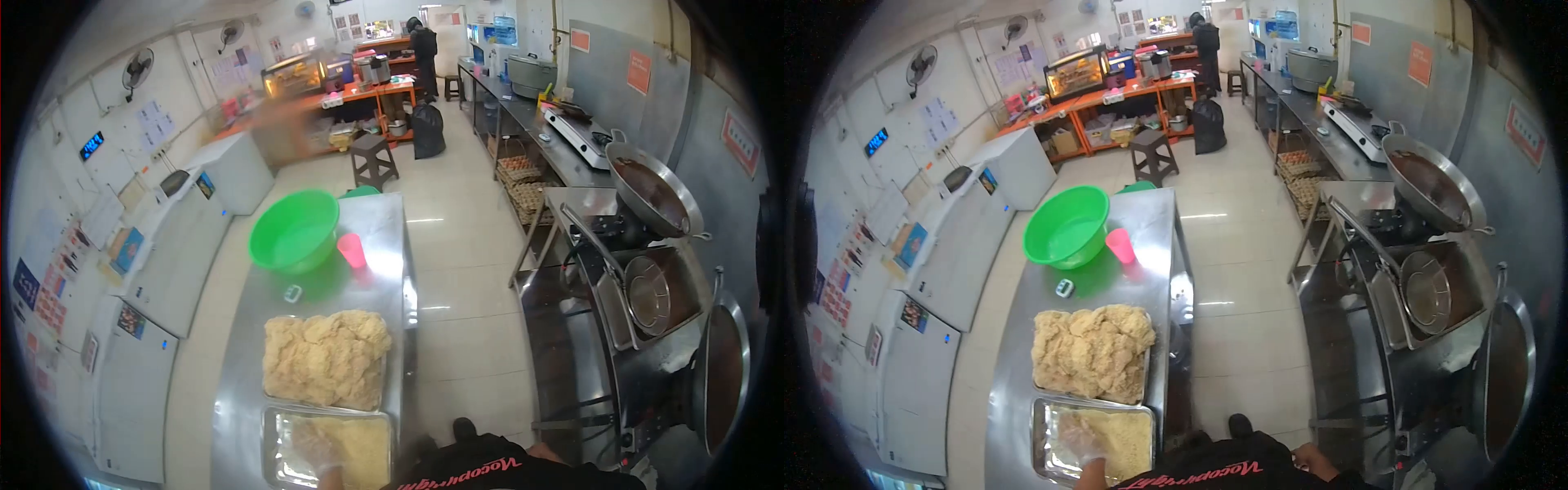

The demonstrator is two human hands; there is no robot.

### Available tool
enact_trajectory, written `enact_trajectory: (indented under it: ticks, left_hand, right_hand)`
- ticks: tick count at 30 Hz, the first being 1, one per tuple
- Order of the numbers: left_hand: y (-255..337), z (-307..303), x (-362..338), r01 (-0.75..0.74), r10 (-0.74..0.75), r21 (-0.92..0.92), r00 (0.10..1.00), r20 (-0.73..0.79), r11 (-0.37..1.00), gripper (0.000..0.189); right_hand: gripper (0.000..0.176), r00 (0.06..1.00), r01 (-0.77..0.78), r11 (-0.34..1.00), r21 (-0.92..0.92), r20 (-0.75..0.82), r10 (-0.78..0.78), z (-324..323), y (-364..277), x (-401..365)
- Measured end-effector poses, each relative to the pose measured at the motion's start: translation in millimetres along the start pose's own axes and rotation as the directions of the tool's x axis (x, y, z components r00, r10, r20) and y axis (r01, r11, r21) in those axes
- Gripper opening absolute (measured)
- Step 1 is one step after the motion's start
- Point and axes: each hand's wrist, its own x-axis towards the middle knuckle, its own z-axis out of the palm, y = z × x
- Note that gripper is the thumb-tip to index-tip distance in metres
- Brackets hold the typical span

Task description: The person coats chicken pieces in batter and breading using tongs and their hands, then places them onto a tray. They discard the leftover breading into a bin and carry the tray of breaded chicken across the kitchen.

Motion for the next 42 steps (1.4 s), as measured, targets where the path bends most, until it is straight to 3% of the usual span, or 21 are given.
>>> enact_trajectory:
  ticks: [3, 4, 5, 6, 8, 9, 10, 12, 14, 16, 18, 20, 22, 26, 28, 29, 31, 32, 37, 39, 42]
  left_hand:
    - [22.1, -21.6, -11.5, -0.008, 0.002, -0.235, 1.0, -0.023, 0.972, 0.068]
    - [32.9, -34.0, -15.2, 0.003, -0.006, -0.236, 1.0, -0.013, 0.972, 0.068]
    - [46.3, -47.4, -14.1, 0.034, -0.031, -0.217, 0.999, 0.016, 0.976, 0.066]
    - [50.2, -53.1, -13.6, 0.059, -0.05, -0.194, 0.998, 0.047, 0.979, 0.065]
    - [40.9, -36.3, -16.9, 0.014, -0.015, -0.156, 1.0, -0.007, 0.988, 0.063]
    - [40.9, -32.3, -14.1, -0.03, 0.02, -0.112, 0.995, -0.094, 0.993, 0.062]
    - [37.0, -32.5, -11.5, -0.035, 0.023, -0.101, 0.993, -0.118, 0.994, 0.062]
    - [54.2, -66.8, -3.9, 0.271, -0.218, -0.532, 0.963, 0.161, 0.802, 0.054]
    - [-12.8, 28.5, 16.0, -0.013, 0.0, -0.078, 0.986, -0.17, 0.997, 0.047]
    - [-34.1, 54.2, 23.1, -0.055, 0.115, 0.195, 0.943, -0.312, 0.979, 0.043]
    - [17.5, -23.1, 29.9, 0.149, -0.249, -0.537, 0.961, -0.119, 0.83, 0.034]
    - [-21.6, 33.7, 43.8, 0.003, -0.214, -0.628, 0.941, -0.261, 0.778, 0.026]
    - [-9.9, 1.0, 40.9, -0.021, -0.044, -0.304, 0.978, -0.205, 0.952, 0.034]
    - [7.5, -56.9, 57.4, 0.279, -0.309, -0.361, 0.95, -0.028, 0.89, 0.031]
    - [-26.8, -33.0, 55.1, 0.25, -0.252, 0.226, 0.968, -0.019, 0.942, 0.029]
    - [-2.7, -70.6, 47.3, 0.459, -0.461, 0.04, 0.88, 0.111, 0.887, 0.027]
    - [-75.9, -16.6, 47.3, -0.291, 0.072, 0.48, 0.903, 0.423, 0.828, 0.031]
    - [-73.4, -19.7, 41.0, 0.22, -0.235, 0.084, 0.916, 0.324, 0.972, 0.055]
    - [-168.0, 64.8, 45.1, -0.007, -0.037, 0.121, 0.932, 0.36, 0.993, 0.066]
    - [-118.9, -9.2, 61.0, 0.126, -0.063, -0.086, 0.85, 0.523, 0.988, 0.045]
    - [-69.6, -74.1, 21.6, 0.248, -0.202, -0.154, 0.942, 0.267, 0.956, 0.035]
  right_hand:
    - [0.026, 0.891, 0.336, 0.765, -0.549, -0.079, -0.448, -4.4, -6.7, 20.2]
    - [0.03, 0.97, 0.139, 0.985, 0.102, -0.213, -0.115, -12.0, -26.7, 12.6]
    - [0.033, 0.965, -0.091, 0.695, 0.713, -0.109, 0.239, -21.1, -44.8, -0.3]
    - [0.033, 0.962, -0.098, 0.696, 0.712, -0.111, 0.249, -22.0, -46.6, 2.5]
    - [0.035, 0.936, 0.089, 0.99, 0.109, -0.35, -0.046, -25.4, -39.4, 2.9]
    - [0.036, 0.909, 0.251, 0.911, -0.326, -0.243, -0.338, -29.2, -34.6, 3.9]
    - [0.036, 0.901, 0.274, 0.908, -0.318, -0.244, -0.358, -28.6, -36.3, 9.3]
    - [0.034, 0.991, 0.01, 0.926, 0.378, -0.127, 0.041, -31.8, -41.6, 10.5]
    - [0.034, 0.982, 0.117, 0.9, 0.421, -0.186, -0.041, -16.2, -19.5, 28.8]
    - [0.029, 0.977, 0.083, 0.898, 0.433, -0.212, 0.012, -14.1, -17.9, 3.0]
    - [0.027, 0.981, 0.074, 0.95, 0.305, -0.193, -0.015, -13.6, -7.3, -8.4]
    - [0.026, 0.988, 0.043, 0.983, 0.177, -0.154, -0.016, -0.2, 3.8, -28.4]
    - [0.023, 0.962, -0.131, 0.988, 0.087, -0.229, 0.147, -10.2, -1.8, -38.5]
    - [0.036, 0.954, 0.296, 0.928, -0.225, 0.118, -0.275, 29.4, 55.5, 77.6]
    - [0.043, 0.988, 0.126, 0.99, -0.063, -0.077, -0.131, 21.2, 31.1, 59.9]
    - [0.041, 0.979, 0.099, 0.993, 0.059, -0.187, -0.086, 16.8, 24.2, 53.2]
    - [0.038, 0.935, 0.276, 0.929, 0.249, -0.292, -0.199, 4.1, 8.7, 27.4]
    - [0.036, 0.903, 0.292, 0.952, 0.094, -0.356, -0.242, 5.2, 7.3, 26.8]
    - [0.036, 0.92, 0.3, 0.944, 0.134, -0.302, -0.25, 10.6, 14.6, 53.4]
    - [0.036, 0.908, 0.336, 0.939, 0.071, -0.288, -0.303, 10.0, 36.0, 72.0]
    - [0.036, 0.89, 0.378, 0.925, 0.045, -0.293, -0.349, -0.6, 51.8, 93.2]
